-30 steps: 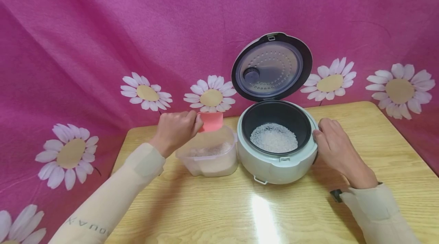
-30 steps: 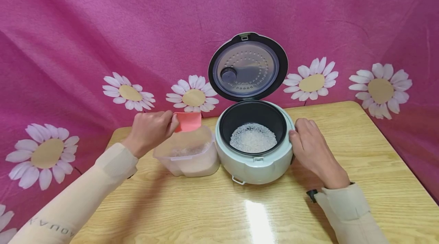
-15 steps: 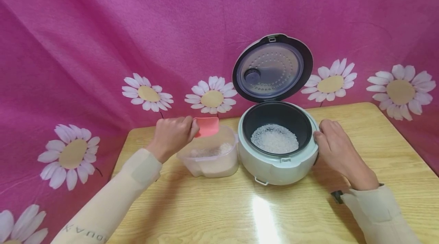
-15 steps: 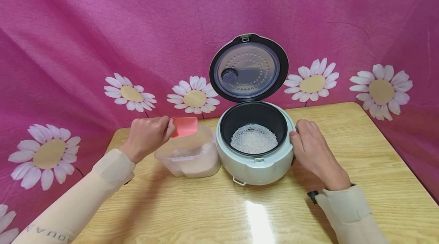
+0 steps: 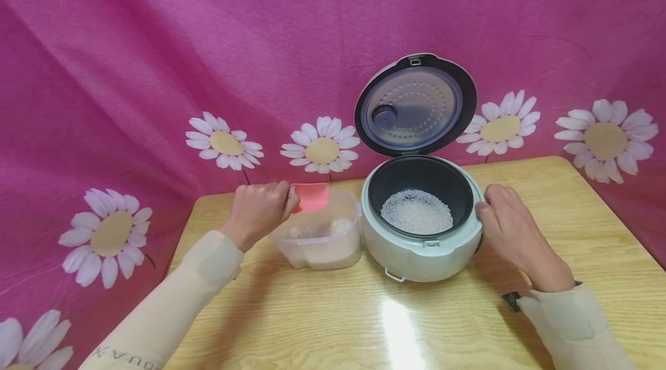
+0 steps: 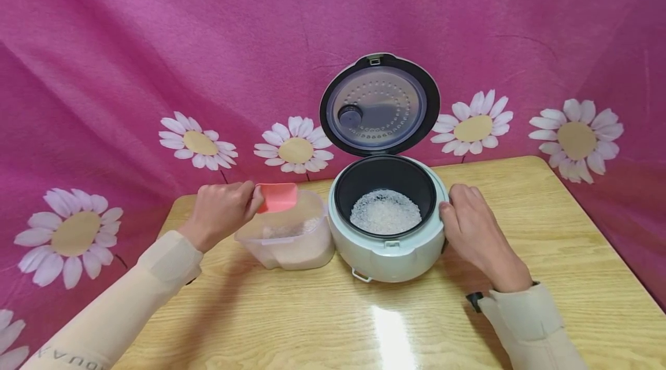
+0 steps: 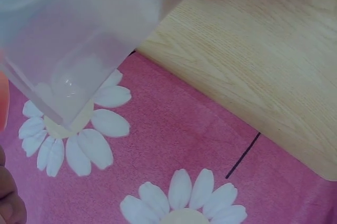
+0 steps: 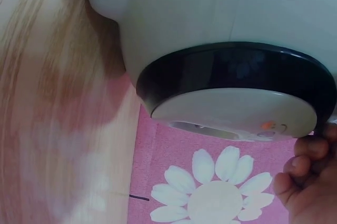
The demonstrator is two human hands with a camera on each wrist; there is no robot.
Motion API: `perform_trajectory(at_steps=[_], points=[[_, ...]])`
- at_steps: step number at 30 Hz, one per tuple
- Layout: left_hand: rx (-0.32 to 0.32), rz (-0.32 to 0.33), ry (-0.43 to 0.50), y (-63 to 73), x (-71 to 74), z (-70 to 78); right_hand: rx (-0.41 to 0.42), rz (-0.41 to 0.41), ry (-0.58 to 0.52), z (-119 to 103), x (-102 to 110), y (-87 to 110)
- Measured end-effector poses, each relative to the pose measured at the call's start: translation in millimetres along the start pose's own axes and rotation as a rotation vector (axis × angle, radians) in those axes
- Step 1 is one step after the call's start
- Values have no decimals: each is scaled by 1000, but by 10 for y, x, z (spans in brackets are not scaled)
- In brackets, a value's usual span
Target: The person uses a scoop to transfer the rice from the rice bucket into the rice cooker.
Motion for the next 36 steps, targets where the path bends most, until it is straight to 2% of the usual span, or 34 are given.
perform_trajectory(at_steps=[18,25,29,36], points=[[4,-56,13,88,-30,1,-47,-30,4,-6,28,31],[-8,-102,19,113,-65,25,-31,-6,9,-23,21,32],[19,-158,14,124,-81,43,-26,1,11,-24,19,34],[76,-342,8,119,-98,79,-23,-20,22,-19,26,26]])
Point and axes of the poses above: each hand's wrist, its own y-axis away from the middle knuckle, its own x-axis out of the back of the hand, z = x × y, the point moved 2 cm from there along -y, towards the middle knuckle, and after that the axes turned 2 degrees about -y, right-handed, at the moved point
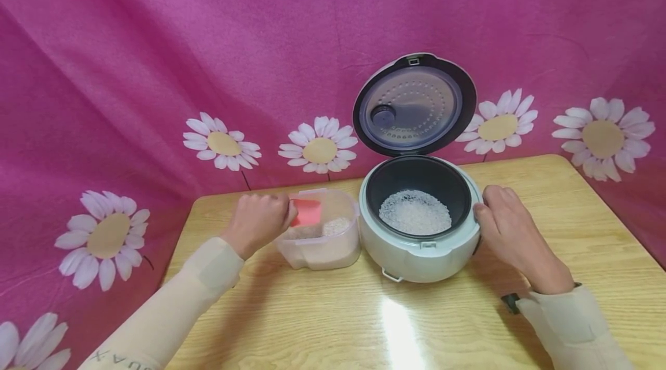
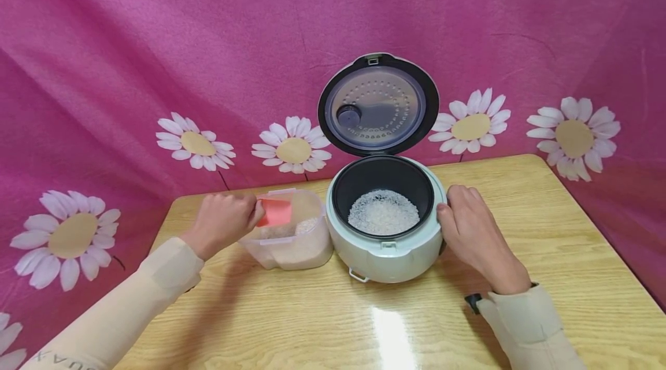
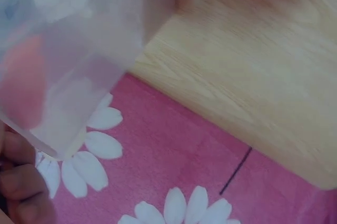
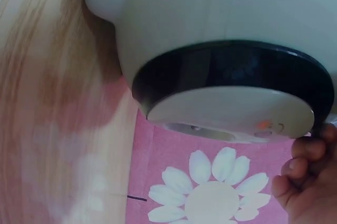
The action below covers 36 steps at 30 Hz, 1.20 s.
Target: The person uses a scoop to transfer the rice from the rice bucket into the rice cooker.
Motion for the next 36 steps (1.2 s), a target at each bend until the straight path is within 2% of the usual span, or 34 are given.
perform_trajectory(at_steps=[7,17,23,30,36], points=[[50,-168,17,-31,24,51,27,1,1,21,14,-8],[55,-404,3,-148,41,136,-40,-51,-52,61,34,-8],[48,-428,-3,-192,49,180,-26,-23,-59,77,38,-35],[15,-432,-53,-199,27,200,-12,28,-64,85,30,-60],[27,-450,-46,-200,18,212,4,48,-59,87,19,-56]])
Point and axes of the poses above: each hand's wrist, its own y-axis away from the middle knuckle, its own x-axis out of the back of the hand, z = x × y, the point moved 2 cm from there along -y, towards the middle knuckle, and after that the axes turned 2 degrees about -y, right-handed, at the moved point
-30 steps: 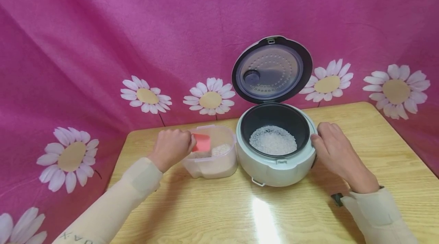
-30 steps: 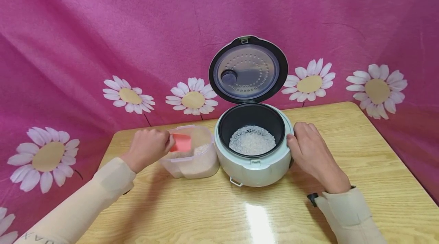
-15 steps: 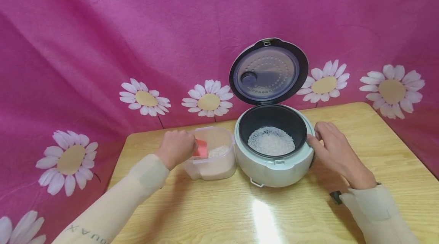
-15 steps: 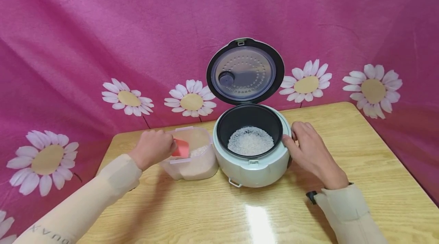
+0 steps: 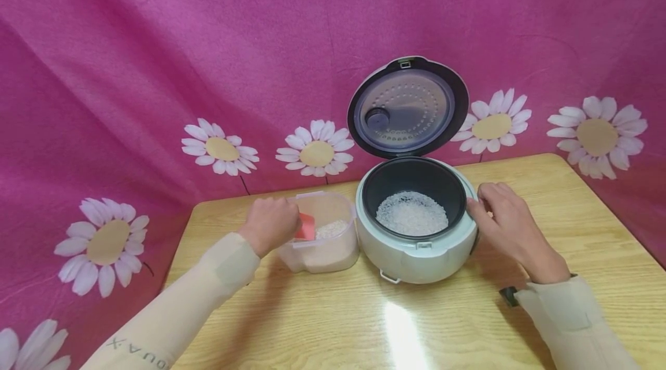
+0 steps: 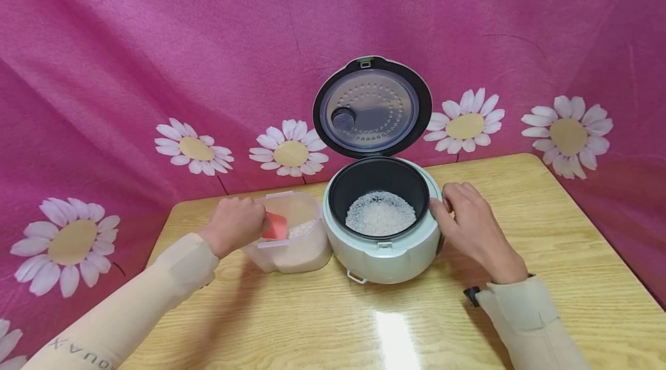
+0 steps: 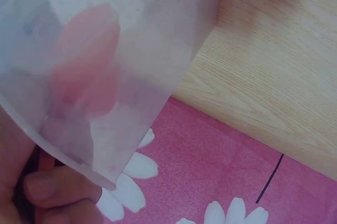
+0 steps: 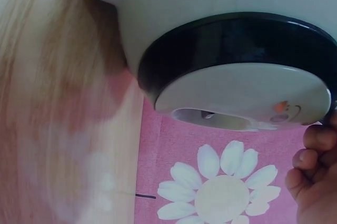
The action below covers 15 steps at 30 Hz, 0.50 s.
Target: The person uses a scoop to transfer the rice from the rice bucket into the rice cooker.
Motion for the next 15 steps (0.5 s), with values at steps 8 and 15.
perform_trajectory(at_steps=[8,15], points=[[22,-43,-27,-38,-23,38,6,10,-25,27,-24,30],[50,-75,-58,-70,-13,79,32,11,-34,21,-46,22]])
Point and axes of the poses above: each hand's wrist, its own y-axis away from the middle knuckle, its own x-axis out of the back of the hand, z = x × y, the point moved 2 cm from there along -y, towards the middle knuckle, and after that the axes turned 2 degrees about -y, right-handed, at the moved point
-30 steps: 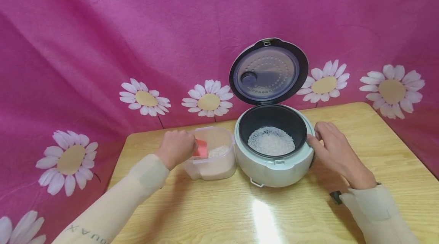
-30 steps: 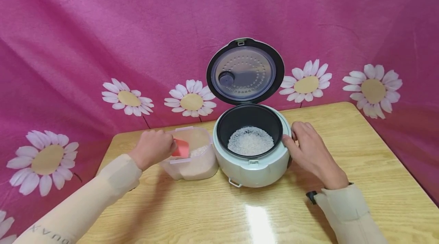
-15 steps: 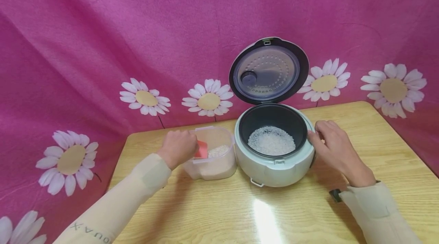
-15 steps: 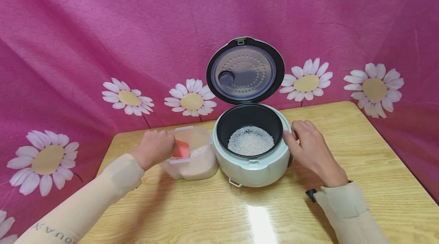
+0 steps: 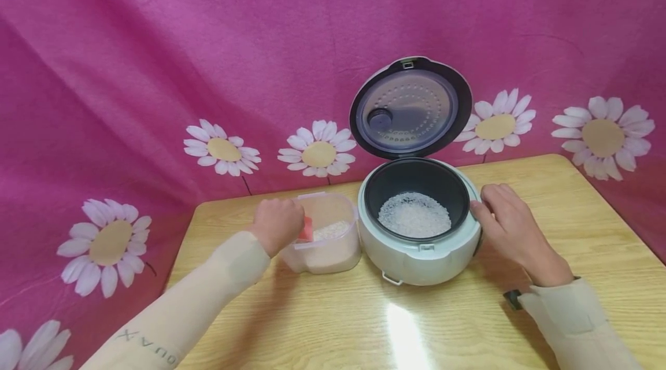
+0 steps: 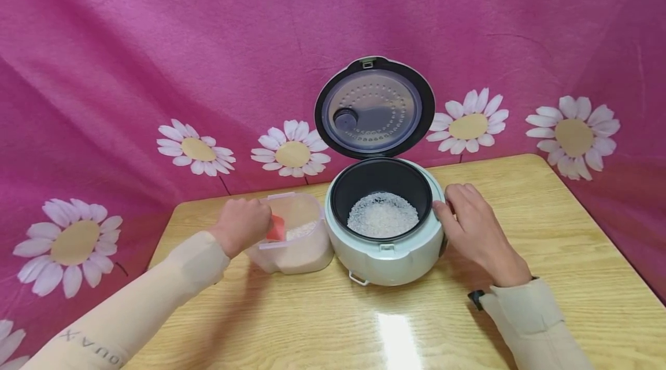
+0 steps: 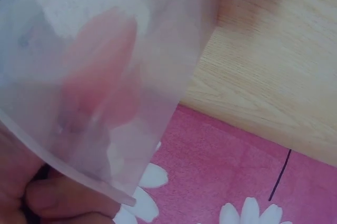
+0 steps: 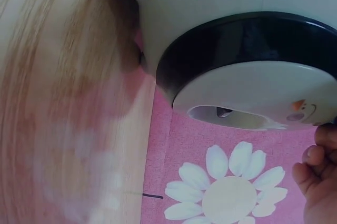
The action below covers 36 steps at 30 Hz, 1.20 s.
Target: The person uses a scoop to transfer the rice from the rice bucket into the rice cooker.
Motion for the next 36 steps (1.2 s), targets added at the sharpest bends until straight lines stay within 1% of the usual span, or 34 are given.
perform_trajectory(at_steps=[4,7,10,16,20,23,27,30,36], points=[[4,4,-42,-7,1,43,0,-12,-2,-10,-1,-2],[0,19,-85,-3,14,73,0,-7,-6,-12,-3,-7],[-3,25,-100,-10,18,90,16,5,-7,3,-8,-10],[1,-47,-106,-65,-12,124,32,24,-6,18,-27,-8],[14,-53,-122,-91,-13,155,30,26,-7,26,-29,-4],[21,-37,-118,-104,-10,173,25,22,-6,29,-27,-1],[10,-40,-103,-121,-28,183,20,19,-5,32,-28,6],[-7,-69,-82,-141,-48,175,21,22,-4,38,-29,10],[-38,-157,-1,-181,-73,142,21,24,-12,42,-23,3]])
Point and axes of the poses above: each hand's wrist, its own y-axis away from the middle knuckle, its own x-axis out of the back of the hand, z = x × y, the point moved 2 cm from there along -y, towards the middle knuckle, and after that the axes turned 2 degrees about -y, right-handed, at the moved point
